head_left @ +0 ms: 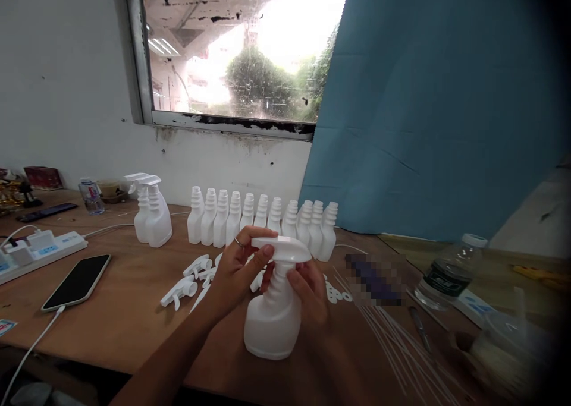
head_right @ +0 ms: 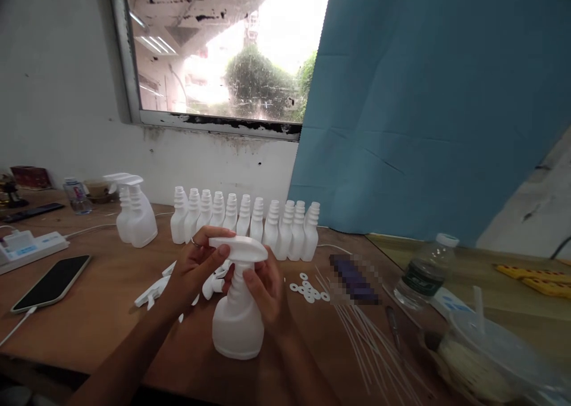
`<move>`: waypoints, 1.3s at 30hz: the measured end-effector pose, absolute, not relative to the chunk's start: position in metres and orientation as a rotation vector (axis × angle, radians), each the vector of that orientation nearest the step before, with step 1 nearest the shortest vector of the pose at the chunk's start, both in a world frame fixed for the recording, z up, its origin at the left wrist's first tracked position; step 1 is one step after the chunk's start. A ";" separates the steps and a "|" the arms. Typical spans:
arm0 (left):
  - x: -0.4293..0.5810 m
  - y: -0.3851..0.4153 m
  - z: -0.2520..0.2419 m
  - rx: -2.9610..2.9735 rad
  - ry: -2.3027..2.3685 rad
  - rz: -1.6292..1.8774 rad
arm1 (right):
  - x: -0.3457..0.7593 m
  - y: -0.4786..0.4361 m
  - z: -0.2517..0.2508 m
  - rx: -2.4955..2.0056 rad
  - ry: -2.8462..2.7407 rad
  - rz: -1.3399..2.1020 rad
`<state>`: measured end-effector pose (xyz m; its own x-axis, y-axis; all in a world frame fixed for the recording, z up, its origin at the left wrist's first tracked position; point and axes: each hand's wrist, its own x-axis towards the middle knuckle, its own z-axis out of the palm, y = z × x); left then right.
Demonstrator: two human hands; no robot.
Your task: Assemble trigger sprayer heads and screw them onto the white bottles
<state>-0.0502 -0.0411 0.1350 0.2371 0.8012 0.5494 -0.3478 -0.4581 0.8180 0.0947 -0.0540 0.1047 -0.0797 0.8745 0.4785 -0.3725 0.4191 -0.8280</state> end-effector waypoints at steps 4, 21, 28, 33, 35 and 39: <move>-0.045 -0.045 0.131 1.481 0.547 1.529 | 0.088 -0.058 0.113 -0.601 -1.270 1.065; -0.038 -0.047 0.127 1.697 0.623 1.631 | 0.081 -0.062 0.120 -0.551 -1.234 1.037; -0.038 -0.046 0.127 1.764 0.577 1.699 | 0.081 -0.062 0.119 -0.585 -1.239 1.000; -0.038 -0.045 0.125 1.758 0.589 1.715 | 0.084 -0.060 0.113 -0.567 -1.269 0.985; -0.038 -0.045 0.124 1.748 0.603 1.714 | 0.085 -0.058 0.111 -0.664 -1.289 0.968; -0.037 -0.044 0.122 1.706 0.601 1.696 | 0.086 -0.057 0.109 -0.667 -1.283 0.941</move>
